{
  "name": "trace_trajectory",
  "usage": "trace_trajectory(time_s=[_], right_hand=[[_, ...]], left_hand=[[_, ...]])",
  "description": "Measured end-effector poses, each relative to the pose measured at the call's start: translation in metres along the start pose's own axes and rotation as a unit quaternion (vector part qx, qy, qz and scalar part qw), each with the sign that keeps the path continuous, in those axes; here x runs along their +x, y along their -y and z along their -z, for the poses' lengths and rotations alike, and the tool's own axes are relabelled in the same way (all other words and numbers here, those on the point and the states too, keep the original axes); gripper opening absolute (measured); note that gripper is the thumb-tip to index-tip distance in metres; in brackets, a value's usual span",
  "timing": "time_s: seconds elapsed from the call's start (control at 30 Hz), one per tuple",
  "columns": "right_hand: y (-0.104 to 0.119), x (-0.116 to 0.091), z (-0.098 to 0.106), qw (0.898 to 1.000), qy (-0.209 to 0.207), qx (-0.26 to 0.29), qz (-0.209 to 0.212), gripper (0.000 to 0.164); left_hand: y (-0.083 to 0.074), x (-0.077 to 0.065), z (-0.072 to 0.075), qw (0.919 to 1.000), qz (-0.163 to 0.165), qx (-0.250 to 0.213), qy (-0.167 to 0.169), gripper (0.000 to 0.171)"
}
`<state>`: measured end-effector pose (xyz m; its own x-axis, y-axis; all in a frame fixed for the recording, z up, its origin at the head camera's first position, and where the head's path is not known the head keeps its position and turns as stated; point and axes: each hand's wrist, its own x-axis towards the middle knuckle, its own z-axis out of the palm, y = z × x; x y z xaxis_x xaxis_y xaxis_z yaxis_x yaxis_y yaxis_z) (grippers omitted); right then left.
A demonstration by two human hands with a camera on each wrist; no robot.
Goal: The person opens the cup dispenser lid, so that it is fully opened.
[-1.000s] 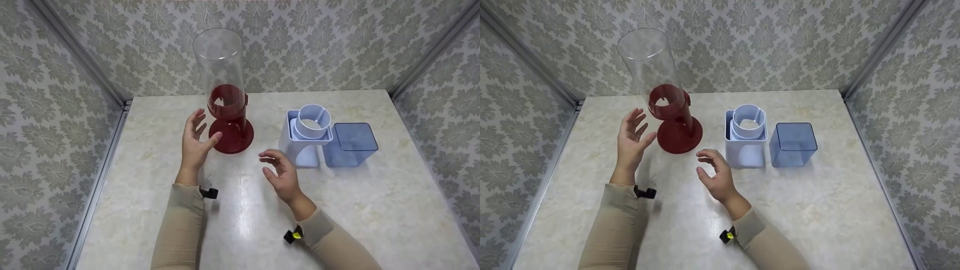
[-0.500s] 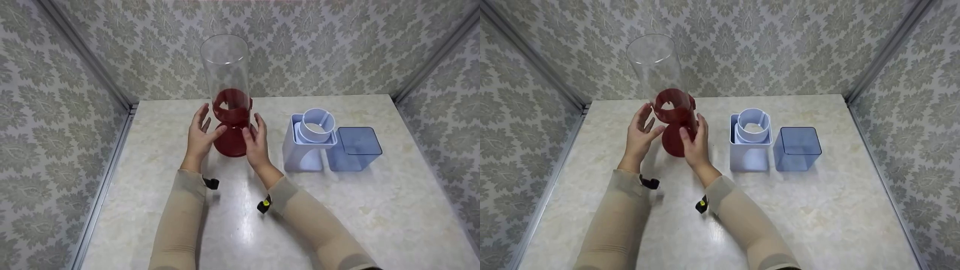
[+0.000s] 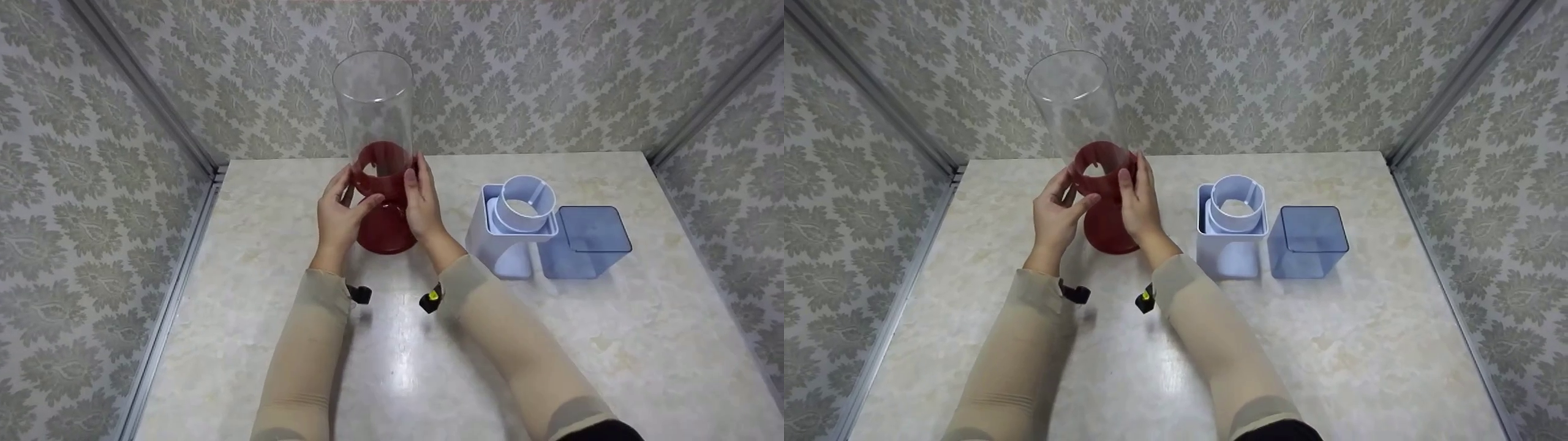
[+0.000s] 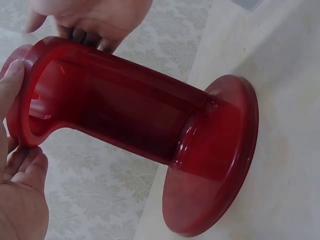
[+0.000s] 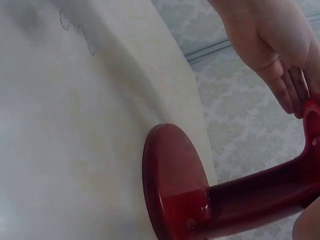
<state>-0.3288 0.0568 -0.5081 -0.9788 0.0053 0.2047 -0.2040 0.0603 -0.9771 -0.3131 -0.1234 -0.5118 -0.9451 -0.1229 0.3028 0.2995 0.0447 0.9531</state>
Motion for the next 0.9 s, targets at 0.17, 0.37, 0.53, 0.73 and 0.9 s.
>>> trace_trajectory(time_s=[0.17,0.37,0.53,0.73,0.9], right_hand=[[0.003,0.000,0.006,1.000,-0.001,0.012,0.005,0.070],[0.000,-0.003,0.014,0.999,-0.004,0.048,0.018,0.082],[-0.001,-0.013,0.022,0.998,-0.013,0.060,0.027,0.060],[-0.002,-0.021,0.028,0.995,-0.051,0.065,0.054,0.041],[-0.005,-0.029,0.027,0.991,-0.086,0.064,0.083,0.025]], left_hand=[[-0.006,0.002,0.008,0.9994,-0.006,0.031,0.014,0.088],[-0.006,0.001,0.016,0.9989,-0.003,0.038,0.026,0.090],[-0.004,-0.001,0.024,0.9994,-0.005,0.015,0.032,0.080],[-0.004,0.000,0.035,0.9992,-0.018,0.012,0.033,0.060],[-0.005,0.000,0.041,0.9995,-0.014,0.014,0.026,0.044]])
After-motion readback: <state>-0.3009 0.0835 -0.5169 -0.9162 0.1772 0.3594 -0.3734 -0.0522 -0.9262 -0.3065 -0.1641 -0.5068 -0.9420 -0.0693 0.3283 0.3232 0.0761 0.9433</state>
